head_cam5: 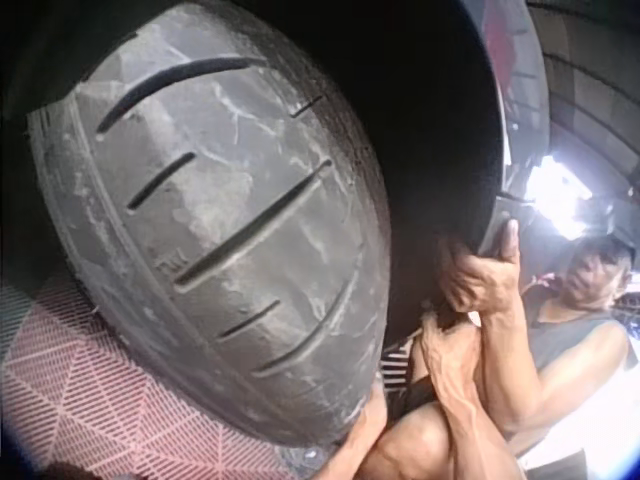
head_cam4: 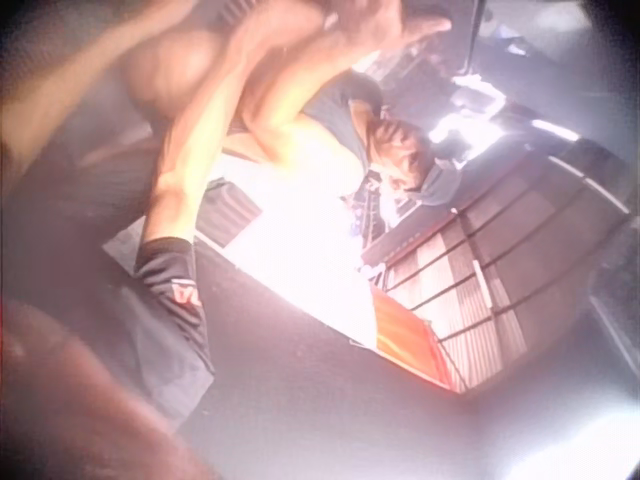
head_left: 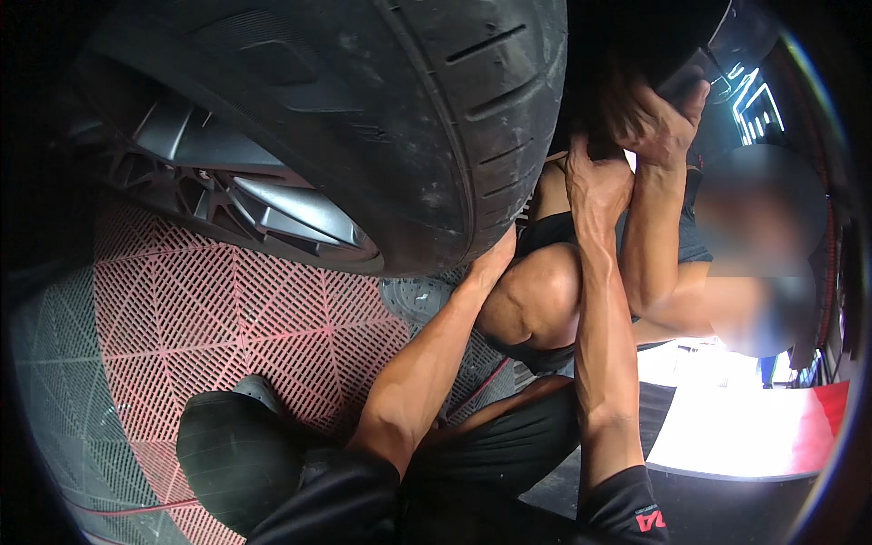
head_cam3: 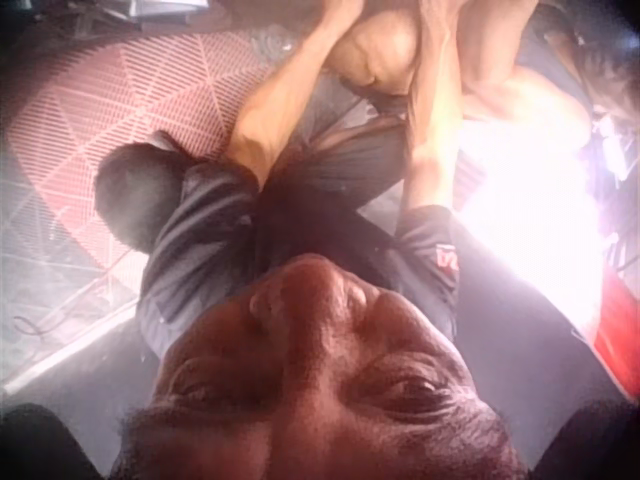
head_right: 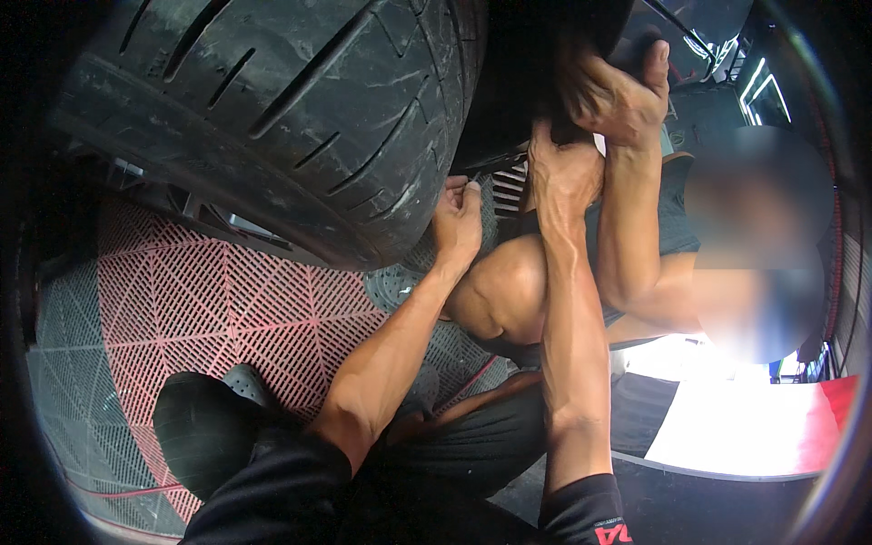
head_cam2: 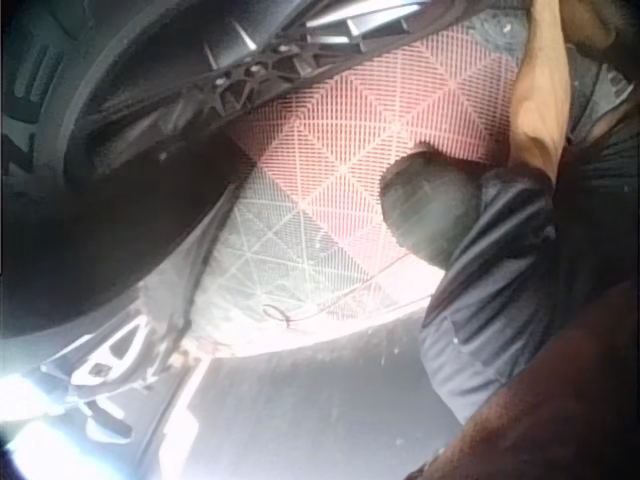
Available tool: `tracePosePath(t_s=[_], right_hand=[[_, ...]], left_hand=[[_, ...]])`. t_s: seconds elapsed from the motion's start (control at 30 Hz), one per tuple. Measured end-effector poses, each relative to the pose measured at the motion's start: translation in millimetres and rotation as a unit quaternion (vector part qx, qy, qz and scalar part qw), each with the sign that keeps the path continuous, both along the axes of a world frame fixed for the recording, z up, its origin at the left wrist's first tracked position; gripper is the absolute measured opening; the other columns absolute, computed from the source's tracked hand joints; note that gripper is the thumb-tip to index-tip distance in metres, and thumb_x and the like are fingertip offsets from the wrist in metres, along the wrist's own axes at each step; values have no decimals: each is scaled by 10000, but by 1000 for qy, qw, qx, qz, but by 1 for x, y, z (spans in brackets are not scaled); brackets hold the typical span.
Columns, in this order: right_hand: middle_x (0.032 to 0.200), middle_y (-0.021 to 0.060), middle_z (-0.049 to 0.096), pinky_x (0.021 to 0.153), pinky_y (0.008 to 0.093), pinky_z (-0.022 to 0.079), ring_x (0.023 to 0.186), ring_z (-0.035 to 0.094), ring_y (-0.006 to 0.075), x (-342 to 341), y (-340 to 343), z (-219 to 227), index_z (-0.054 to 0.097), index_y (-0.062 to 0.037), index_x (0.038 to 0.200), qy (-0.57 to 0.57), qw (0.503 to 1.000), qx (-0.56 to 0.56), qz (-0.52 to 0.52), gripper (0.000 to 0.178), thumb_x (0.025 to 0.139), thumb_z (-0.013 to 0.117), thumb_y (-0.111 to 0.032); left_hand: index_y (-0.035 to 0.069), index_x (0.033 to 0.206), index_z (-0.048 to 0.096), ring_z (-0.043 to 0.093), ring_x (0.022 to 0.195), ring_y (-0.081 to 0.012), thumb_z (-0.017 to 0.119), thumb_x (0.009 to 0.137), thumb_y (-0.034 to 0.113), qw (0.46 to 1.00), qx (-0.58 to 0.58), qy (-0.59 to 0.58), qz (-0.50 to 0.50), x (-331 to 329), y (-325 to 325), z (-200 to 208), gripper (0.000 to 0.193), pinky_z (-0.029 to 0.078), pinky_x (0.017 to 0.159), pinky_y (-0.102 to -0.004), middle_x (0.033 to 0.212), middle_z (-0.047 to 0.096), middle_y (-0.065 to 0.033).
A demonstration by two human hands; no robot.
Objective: The person installs a car bumper with the help of another person. They align the bumper to the car's frame, secure it with clips, and adjust its position to ensure proper fit.
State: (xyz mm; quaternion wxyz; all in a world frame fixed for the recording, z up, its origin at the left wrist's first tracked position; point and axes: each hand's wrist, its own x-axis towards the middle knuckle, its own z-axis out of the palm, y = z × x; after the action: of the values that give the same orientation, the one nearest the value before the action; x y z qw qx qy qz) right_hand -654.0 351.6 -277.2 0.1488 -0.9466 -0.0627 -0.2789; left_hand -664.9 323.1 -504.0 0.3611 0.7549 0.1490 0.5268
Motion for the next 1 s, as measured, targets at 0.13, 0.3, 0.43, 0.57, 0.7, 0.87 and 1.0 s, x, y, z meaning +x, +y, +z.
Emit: tracePosePath(t_s=[0.13,0.3,0.43,0.57,0.7,0.87,1.0], right_hand=[[1092,231,814,955,396,568,1073,780,335,12,-21,-11,790,31,1178,-56,998,-27,32,507,997,740,-440],[915,247,790,798,422,584,863,776,367,12,-24,3,766,65,1035,-25,997,-7,66,418,955,780,-345],[842,209,783,752,399,579,771,757,312,5,9,12,767,70,976,72,993,-14,89,385,945,800,-313],[983,252,799,908,418,562,920,759,349,-6,-12,16,790,84,1109,257,963,-58,-59,595,901,849,-471],[794,189,785,775,427,583,676,747,294,15,-51,-8,805,25,1163,185,981,-58,-23,427,965,770,-352],[801,198,781,757,415,572,710,752,290,40,-61,-20,798,37,1161,192,979,-63,29,437,973,778,-357],[1148,277,777,995,401,546,1084,746,356,42,-58,-9,758,87,1252,295,955,2,29,587,998,779,-442]], left_hand=[[-54,1251,558,606,885,-102,668,1070,111,889,-375,-125,-232,-2,15,43,268,522,787,-254,1018,639,-67],[-43,1266,567,617,907,-102,658,1083,119,697,-613,-114,-355,-2,34,69,261,526,800,-261,1031,652,-75],[-22,1273,573,608,917,-90,644,1096,129,744,-597,-107,-278,37,38,-3,243,508,796,-242,1023,649,-57],[-26,1264,582,607,913,-101,650,1095,140,698,-625,-66,-345,26,12,-10,246,513,828,-259,1022,644,-38],[-28,1256,606,618,907,-120,670,1081,139,736,-568,-76,-361,46,27,-1,250,523,833,-279,1016,662,-41],[-29,1230,654,633,895,-139,691,1053,129,777,-510,-55,-366,65,42,10,240,532,837,-303,1008,699,-70],[-31,1200,680,653,879,-150,693,1038,130,794,-481,-46,-369,65,46,15,229,541,816,-319,980,719,-89]])
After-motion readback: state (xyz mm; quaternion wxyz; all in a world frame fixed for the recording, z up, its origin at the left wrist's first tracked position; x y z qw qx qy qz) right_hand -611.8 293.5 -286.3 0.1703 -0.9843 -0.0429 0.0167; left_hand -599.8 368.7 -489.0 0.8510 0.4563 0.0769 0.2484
